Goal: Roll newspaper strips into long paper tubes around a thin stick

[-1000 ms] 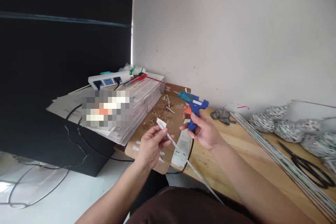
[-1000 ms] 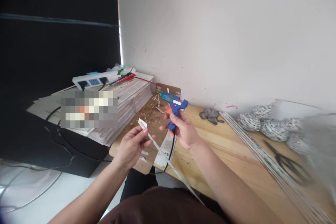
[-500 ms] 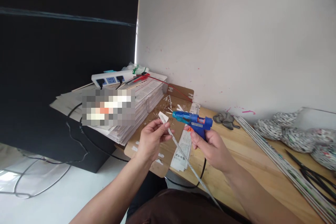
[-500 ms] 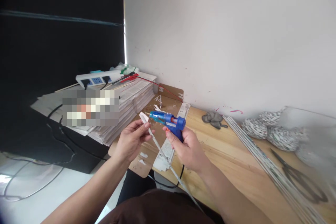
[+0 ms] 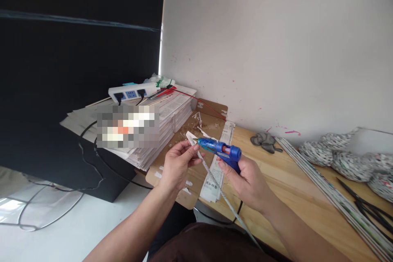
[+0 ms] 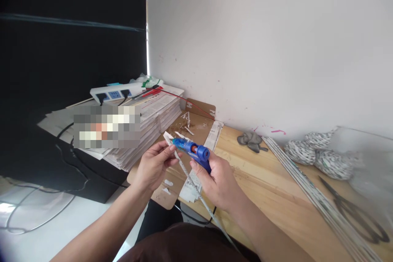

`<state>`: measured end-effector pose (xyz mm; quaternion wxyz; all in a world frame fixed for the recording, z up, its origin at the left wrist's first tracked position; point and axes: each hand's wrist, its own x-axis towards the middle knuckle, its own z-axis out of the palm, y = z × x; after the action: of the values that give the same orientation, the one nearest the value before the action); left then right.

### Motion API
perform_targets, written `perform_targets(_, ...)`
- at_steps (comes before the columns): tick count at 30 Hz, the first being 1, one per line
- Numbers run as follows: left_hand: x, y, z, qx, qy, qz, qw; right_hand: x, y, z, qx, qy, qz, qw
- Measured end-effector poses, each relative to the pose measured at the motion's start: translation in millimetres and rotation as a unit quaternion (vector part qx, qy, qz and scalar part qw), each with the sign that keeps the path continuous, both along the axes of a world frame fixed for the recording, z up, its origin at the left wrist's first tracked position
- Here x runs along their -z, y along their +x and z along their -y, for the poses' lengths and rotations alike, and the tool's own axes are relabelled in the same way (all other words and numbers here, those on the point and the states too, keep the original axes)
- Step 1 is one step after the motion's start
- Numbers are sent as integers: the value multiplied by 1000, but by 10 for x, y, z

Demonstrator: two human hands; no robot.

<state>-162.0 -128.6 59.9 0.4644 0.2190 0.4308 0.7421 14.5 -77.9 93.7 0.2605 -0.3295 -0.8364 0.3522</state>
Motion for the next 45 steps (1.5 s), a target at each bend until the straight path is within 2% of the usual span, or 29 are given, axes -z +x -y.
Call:
perform_targets(18,-31,-21,8,0,1,6,1000,-51,-4,15,3,33,31,999)
perform_targets(31,-64,-9,15,-5,-4,19,1000,-45,-4,-6,23,69,2,997)
perform_targets(34,-50,-13,16,-4,-4,18,1000,-37,-7,-16,25,59,-10,998)
perform_targets(37,-34,-22,26,-6,-1,22,1000,6,-31,-52,34,-15,-58,998)
perform_targets(40,-20,-36,42,-12,-5,29,1000,75,-88,-128,42,-164,-157,973)
perform_targets(42,-12,-45,53,-10,-7,31,999,124,-145,-198,47,-282,-226,931)
perform_targets(45,-15,-57,80,-6,-12,36,999,203,-254,-321,76,-430,-308,845)
